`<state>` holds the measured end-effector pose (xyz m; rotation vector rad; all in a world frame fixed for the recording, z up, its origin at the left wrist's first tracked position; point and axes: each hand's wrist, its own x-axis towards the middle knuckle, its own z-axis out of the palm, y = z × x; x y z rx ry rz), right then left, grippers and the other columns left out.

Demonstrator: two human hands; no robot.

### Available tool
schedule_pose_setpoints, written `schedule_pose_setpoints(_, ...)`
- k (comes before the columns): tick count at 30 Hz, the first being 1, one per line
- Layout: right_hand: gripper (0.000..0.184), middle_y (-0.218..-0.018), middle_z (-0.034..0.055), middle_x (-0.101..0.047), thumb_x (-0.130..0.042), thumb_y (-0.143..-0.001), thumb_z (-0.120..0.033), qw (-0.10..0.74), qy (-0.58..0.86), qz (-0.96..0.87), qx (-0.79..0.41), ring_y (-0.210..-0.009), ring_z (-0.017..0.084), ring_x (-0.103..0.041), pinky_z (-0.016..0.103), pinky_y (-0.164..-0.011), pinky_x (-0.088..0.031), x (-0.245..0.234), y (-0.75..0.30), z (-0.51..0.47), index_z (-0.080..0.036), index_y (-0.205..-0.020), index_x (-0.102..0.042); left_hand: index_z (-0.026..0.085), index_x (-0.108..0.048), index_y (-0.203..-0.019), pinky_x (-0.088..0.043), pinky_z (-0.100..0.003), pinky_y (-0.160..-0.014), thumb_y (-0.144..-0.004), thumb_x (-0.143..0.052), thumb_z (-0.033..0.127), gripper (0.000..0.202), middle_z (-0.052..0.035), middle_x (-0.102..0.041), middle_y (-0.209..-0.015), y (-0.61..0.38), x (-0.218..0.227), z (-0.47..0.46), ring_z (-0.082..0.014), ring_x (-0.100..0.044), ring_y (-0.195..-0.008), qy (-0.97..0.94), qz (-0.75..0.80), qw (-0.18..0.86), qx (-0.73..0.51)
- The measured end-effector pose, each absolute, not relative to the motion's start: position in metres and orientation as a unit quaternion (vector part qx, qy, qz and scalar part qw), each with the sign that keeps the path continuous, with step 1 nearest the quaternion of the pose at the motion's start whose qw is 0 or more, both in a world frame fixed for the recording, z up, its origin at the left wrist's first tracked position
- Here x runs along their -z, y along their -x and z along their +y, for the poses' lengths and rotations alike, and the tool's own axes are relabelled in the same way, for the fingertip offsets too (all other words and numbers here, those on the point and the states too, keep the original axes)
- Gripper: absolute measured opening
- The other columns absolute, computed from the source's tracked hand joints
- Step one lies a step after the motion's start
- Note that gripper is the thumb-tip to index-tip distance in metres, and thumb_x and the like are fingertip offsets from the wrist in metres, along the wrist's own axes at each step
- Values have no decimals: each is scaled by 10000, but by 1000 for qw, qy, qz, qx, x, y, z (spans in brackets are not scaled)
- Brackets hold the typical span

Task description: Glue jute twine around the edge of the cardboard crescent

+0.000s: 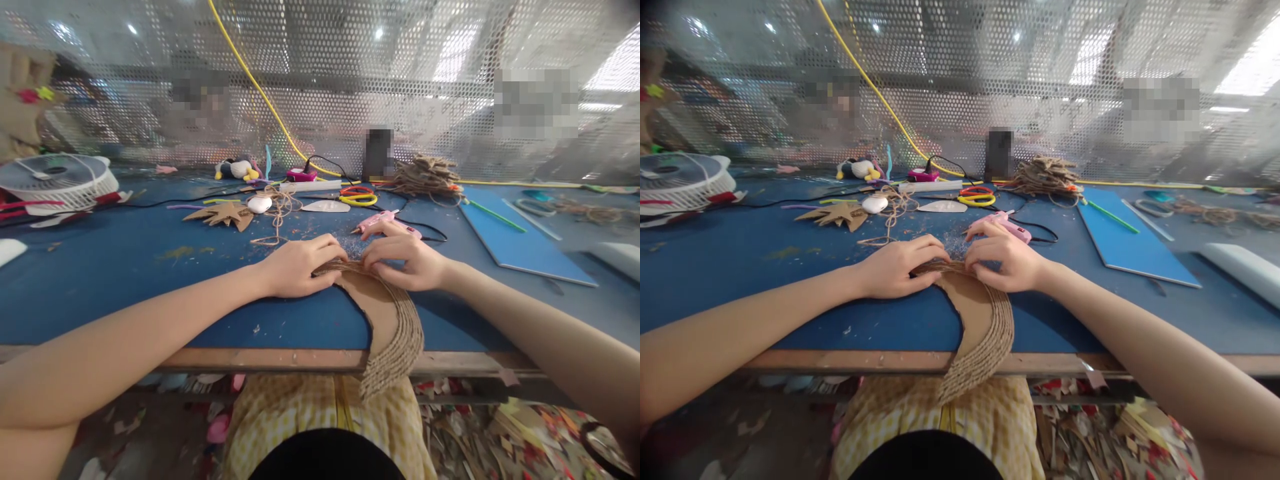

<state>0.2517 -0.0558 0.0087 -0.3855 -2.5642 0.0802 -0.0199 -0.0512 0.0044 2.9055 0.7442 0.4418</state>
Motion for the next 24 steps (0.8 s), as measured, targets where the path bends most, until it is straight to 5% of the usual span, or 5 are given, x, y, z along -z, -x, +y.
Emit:
schedule_pose_setpoints(13,154,-954,51,-725,-554,-875,-141,219,146,-965,3,-1106,253,-548,483,-1004,-400,-9,-252,-57,-214,-926,-681,224,-692,-1137,-521,-273,-807,-1008,-490,284,247,-64,-618,-1176,19,3,-48,-151,-663,-890,-954,220,63,-192)
schedule_pose_setpoints(24,171,-954,45,-725,-536,-887,-147,208,145,-967,10,-1119,246,-555,462,-990,-422,-10,-251,-58,-225,-931,-681,213,-700,-1140,-500,-249,-666,-1028,-450,271,280,-58,-665,-1126,20,-1,-50,-135,-666,-819,-964,163,-117,-173)
